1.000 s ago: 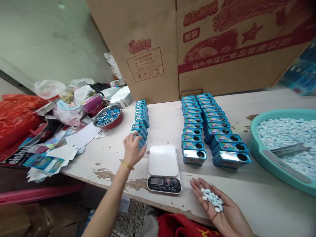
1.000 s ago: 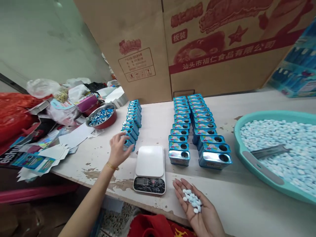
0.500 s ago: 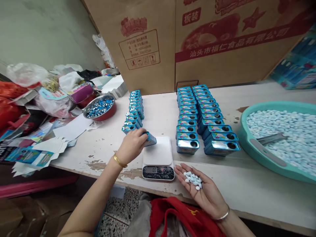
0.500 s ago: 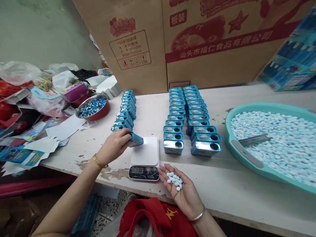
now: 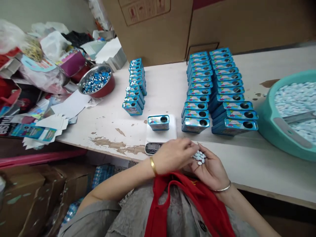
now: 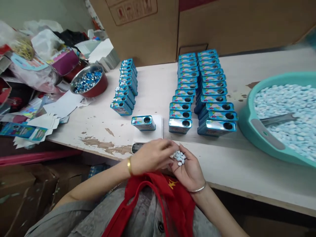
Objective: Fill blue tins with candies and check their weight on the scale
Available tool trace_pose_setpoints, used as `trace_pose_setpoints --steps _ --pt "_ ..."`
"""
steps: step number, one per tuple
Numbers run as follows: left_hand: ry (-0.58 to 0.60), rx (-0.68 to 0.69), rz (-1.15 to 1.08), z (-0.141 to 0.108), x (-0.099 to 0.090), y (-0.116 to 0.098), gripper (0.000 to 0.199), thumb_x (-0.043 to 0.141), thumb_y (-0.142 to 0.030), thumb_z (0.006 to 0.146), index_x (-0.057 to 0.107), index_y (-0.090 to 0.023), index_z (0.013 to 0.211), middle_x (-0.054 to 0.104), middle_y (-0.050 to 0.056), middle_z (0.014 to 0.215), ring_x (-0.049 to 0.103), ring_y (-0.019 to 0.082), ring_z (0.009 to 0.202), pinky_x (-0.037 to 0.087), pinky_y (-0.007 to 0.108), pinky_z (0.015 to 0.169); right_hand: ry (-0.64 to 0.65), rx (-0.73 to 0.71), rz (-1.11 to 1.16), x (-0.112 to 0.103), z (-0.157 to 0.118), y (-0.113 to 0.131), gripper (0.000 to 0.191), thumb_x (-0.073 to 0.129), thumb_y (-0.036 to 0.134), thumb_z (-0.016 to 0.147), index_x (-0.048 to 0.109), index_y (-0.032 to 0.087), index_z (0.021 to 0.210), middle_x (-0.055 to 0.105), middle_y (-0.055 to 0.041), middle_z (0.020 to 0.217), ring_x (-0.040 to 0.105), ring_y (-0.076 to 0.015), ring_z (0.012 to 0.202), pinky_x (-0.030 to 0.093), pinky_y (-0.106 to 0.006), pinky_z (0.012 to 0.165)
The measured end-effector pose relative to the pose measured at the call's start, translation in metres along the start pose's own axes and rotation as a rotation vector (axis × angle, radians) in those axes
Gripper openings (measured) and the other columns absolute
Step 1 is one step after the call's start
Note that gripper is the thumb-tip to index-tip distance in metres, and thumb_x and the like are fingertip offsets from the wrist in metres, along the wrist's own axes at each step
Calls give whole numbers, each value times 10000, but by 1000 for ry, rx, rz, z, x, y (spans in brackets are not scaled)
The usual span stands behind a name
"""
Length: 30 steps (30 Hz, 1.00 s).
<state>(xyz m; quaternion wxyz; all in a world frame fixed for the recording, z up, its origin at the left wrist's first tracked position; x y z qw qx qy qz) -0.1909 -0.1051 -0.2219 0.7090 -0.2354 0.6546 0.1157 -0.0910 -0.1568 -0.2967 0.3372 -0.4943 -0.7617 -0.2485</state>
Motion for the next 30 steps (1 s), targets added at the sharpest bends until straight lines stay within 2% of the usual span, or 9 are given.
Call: trace_pose_setpoints --steps 3,5,7,11,15,20,23,26,30 --pt "21 -67 -36 1 36 -23 255 438 -246 919 516 -140 1137 554 81 1028 524 183 894 467 300 750 -51 60 30 -9 1 -4 332 323 195 953 638 150 860 699 16 656 626 -62 486 479 -130 386" --pt "21 -119 -66 0 51 -29 211 430 -229 920 536 -137 1078 549 80 1011 528 177 880 476 291 739 -122 68 16 -15 0 -6 343 312 200 957 642 154 877 703 12 672 633 -57 509 474 -118 396" --pt "21 -124 -91 -2 58 -32 193 414 -216 924 541 -133 1041 542 86 1013 534 173 868 484 289 726 -165 61 -33 -19 -2 -7 353 297 203 956 647 151 955 729 -26 794 679 -76 650 532 -135 501" --pt "38 -123 -102 -5 57 -33 208 376 -220 931 539 -138 1031 536 98 1033 549 184 838 492 293 646 -141 81 -140 -18 -5 -11 358 310 257 950 637 177 1071 719 -64 1008 672 -135 950 568 -263 811" --pt "27 -156 -117 -6 53 -27 212 382 -245 924 538 -150 1034 540 89 1045 563 183 821 491 288 620 -92 66 -182 -10 -6 -12 343 337 286 945 611 215 1139 690 -48 1112 619 -148 1082 500 -341 956" --pt "-57 -155 -103 -5 49 -20 216 375 -205 921 555 -127 1012 565 90 1018 576 195 839 495 321 692 -75 53 -201 6 -3 -13 369 301 232 949 596 181 1165 701 -72 1072 647 -143 1024 526 -318 908" --pt "-107 -114 -147 -10 41 -14 210 375 -195 922 569 -134 975 584 91 1009 579 185 863 494 315 725 -91 44 -169 8 5 -13 366 291 174 940 626 154 1088 732 -51 877 694 -118 806 578 -247 764" --pt "-312 -87 -250 -23 17 2 207 434 -283 921 538 -165 1056 587 83 1051 566 169 953 488 308 811 -66 39 -109 13 12 -14 322 331 136 920 651 141 958 718 -26 735 679 -95 637 583 -188 633" --pt "-773 -451 -264 -57 -12 60 596 651 -450 776 402 -191 1251 519 129 1204 510 230 1103 452 402 906 -37 1 -123 30 17 -14 263 393 132 891 640 86 968 715 -138 971 672 -194 978 572 -303 832"
Point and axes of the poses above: each hand's wrist, its own z-axis towards the middle knuckle, its own x-axis out of the palm, y = z × x, the point moved 4 cm from there along z, towards the middle knuckle
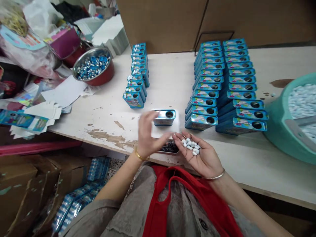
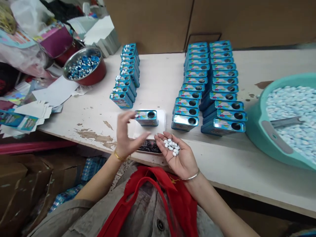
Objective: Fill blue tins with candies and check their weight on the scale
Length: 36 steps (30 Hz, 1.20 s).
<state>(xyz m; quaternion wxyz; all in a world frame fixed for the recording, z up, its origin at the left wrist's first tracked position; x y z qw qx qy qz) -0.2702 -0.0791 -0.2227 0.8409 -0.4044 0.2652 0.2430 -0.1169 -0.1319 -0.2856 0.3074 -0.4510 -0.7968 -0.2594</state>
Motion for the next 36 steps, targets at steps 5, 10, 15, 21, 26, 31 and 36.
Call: trace_pose_setpoints --steps 5,10,15,21,26,31,36 --pt "177 -176 -182 9 15 58 717 646 -487 770 322 -173 1327 545 131 1227 548 207 1083 460 361 886 16 -5 -2 27 6 -2 253 408 152 900 611 75 1030 699 -145 1032 630 -232 1073 551 -330 885" --pt "277 38 9 18 22 47 357 603 -338 822 529 -202 1144 627 63 1061 567 197 975 411 367 861 -9 -71 88 35 20 1 223 406 157 907 625 117 911 728 -92 846 694 -169 888 572 -309 829" --pt "237 476 347 20 2 1 359 585 -206 821 576 -343 1153 646 26 1068 545 206 964 302 396 862 35 -112 186 37 31 6 232 409 115 882 631 129 814 723 -57 721 686 -130 689 589 -245 691" --pt "147 622 422 8 -8 -6 404 634 -226 815 562 -442 1149 650 -21 1009 550 181 925 260 390 885 85 0 215 42 32 0 246 405 118 867 649 95 847 709 -62 662 667 -135 604 582 -222 639" --pt "114 578 468 1 -8 7 442 654 -226 796 555 -463 1156 646 -17 982 533 194 918 277 404 879 80 40 189 45 32 -5 252 384 113 882 634 80 894 711 -64 677 668 -134 611 585 -251 668" --pt "88 581 463 -1 -10 8 446 645 -218 794 559 -458 1160 630 -9 980 511 195 912 288 395 864 72 38 207 46 32 -6 236 396 90 871 631 66 889 705 -72 665 671 -140 624 585 -254 676" --pt "79 430 319 -3 -13 17 409 622 -247 807 565 -486 1134 601 4 1012 496 219 955 245 441 922 110 31 187 48 32 -4 223 417 87 865 631 74 927 721 -73 722 680 -145 679 590 -279 714"
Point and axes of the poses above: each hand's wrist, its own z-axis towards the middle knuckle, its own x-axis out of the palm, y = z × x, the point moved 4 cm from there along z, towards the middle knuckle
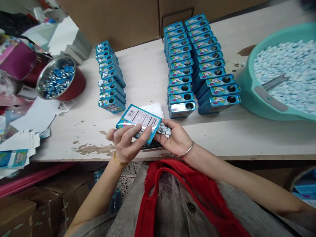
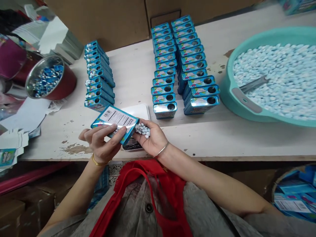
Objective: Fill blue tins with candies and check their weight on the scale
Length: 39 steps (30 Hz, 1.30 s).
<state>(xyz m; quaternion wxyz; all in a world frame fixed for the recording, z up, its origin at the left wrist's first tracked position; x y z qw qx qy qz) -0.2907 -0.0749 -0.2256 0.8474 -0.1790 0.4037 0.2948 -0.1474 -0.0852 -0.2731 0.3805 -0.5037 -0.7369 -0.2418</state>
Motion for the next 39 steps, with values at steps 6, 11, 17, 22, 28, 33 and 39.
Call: trace_pose_setpoints --steps 6,11,17,22,28,33,39 --pt "23 -124 -88 3 9 8 422 632 -227 777 549 -369 1166 582 37 1061 518 226 962 363 427 865 -11 -58 -14 0 0 6 191 447 75 853 630 93 903 732 -80 795 692 -154 785 584 -292 774" --pt "0 -367 -410 7 26 22 403 649 -295 792 478 -254 1155 552 42 1049 535 190 971 456 351 834 -57 -99 -56 -14 -10 16 189 444 94 857 626 78 906 727 -121 855 691 -192 899 571 -316 825" --pt "79 -422 -468 -2 52 36 429 641 -382 801 439 -204 1135 556 48 1026 545 169 935 479 316 810 -178 -124 -114 -45 -30 27 209 465 106 845 616 87 987 718 -152 946 659 -235 1017 568 -336 845" --pt "123 -404 -493 -6 50 42 594 628 -492 794 383 -207 1254 536 85 1170 543 205 1065 468 352 879 -184 -97 -139 -54 -40 21 203 456 123 853 619 85 967 718 -156 955 658 -246 1016 567 -331 843" --pt "-139 -514 -548 -14 10 67 528 568 -541 825 439 -268 1258 575 46 1085 578 213 1053 471 383 874 -183 -59 -151 -61 -45 14 219 446 131 855 620 80 977 711 -162 999 649 -249 1034 547 -345 883" --pt "-210 -619 -578 -35 2 78 299 583 -466 841 582 -281 1076 606 21 937 613 167 904 505 340 825 -237 -61 -167 -65 -46 14 239 423 127 864 621 70 985 711 -168 995 646 -252 1041 553 -345 880" --pt "-180 -633 -640 -39 15 75 273 623 -426 820 605 -282 1051 612 14 907 609 152 858 515 319 795 -239 -75 -191 -62 -46 13 261 385 136 886 608 103 1017 714 -142 1010 638 -226 1060 556 -334 873"
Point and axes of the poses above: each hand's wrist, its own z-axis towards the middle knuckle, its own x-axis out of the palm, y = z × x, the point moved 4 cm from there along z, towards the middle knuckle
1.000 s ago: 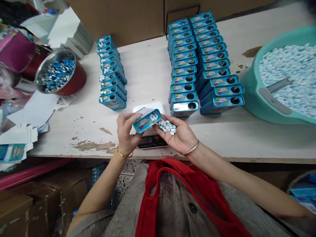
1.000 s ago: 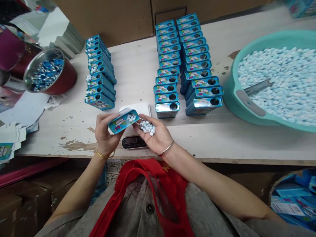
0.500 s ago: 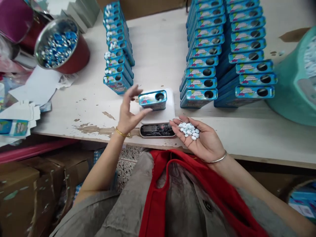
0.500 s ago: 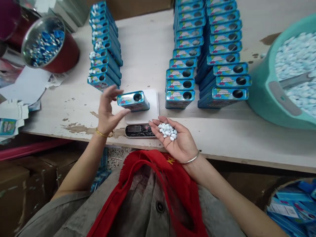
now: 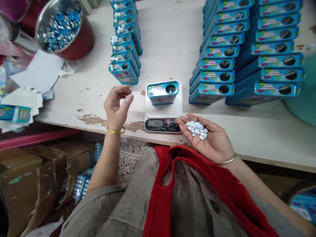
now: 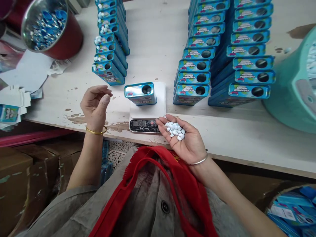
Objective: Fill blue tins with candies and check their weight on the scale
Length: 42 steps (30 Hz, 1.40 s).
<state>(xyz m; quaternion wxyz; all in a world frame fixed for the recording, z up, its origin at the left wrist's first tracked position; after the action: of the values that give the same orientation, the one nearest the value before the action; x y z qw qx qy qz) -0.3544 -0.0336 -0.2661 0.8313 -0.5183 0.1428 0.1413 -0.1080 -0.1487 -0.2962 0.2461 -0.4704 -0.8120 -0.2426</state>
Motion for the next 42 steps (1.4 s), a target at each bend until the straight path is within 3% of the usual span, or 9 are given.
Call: trace_pose_setpoints --steps 10,16,20,23,27,30,34,38,42 --pt "216 15 37 11 19 -9 362 636 -453 795 578 -289 1113 611 33 1022 612 154 842 503 282 663 -50 -26 16 0 -2 3 267 374 138 894 610 73 1002 713 -156 999 647 -252 1036 562 -342 862" --pt "394 1 15 9 44 1 759 774 -453 644 436 -274 1300 551 75 1224 551 221 1067 490 333 813 -13 12 8 8 2 -3 259 412 133 871 609 63 1023 706 -176 1012 647 -261 1036 564 -344 856" --pt "430 17 -29 9 65 1 533 696 -448 738 518 -222 1187 620 74 1087 591 207 955 494 358 787 18 31 -12 19 9 -5 242 433 138 862 618 51 991 707 -192 983 658 -264 1015 564 -344 848" --pt "436 192 139 12 66 -25 335 628 -355 810 564 -228 1114 653 50 1006 587 195 907 444 387 825 51 2 3 28 15 -4 223 431 143 869 631 69 938 723 -171 919 689 -233 933 575 -342 814" --pt "393 561 508 8 56 -70 337 579 -229 831 564 -305 1158 635 30 1168 554 217 1026 301 441 922 144 -53 78 42 21 0 205 438 160 885 636 125 922 739 -92 901 701 -176 827 584 -357 790" --pt "346 690 605 1 51 -83 328 561 -204 845 576 -320 1151 648 18 1161 557 214 1054 286 412 891 159 -34 96 47 24 -1 217 432 157 887 637 110 940 742 -85 874 700 -162 806 588 -324 778" --pt "266 670 615 -3 48 -78 383 579 -201 827 565 -351 1179 658 13 1145 567 226 1052 280 418 875 191 16 102 49 23 -3 225 417 144 892 638 119 926 743 -65 813 697 -141 758 588 -302 781" --pt "277 624 559 -3 48 -68 435 577 -190 806 551 -355 1208 661 27 1130 574 246 1034 298 438 861 182 -2 109 47 20 -1 196 446 130 876 642 126 877 741 -76 836 697 -155 810 576 -329 822" --pt "277 449 415 -1 50 -59 399 630 -250 789 569 -328 1175 643 43 1152 576 247 1026 316 445 889 207 -24 121 43 17 1 153 490 119 846 642 104 838 732 -104 835 701 -178 831 564 -336 845"
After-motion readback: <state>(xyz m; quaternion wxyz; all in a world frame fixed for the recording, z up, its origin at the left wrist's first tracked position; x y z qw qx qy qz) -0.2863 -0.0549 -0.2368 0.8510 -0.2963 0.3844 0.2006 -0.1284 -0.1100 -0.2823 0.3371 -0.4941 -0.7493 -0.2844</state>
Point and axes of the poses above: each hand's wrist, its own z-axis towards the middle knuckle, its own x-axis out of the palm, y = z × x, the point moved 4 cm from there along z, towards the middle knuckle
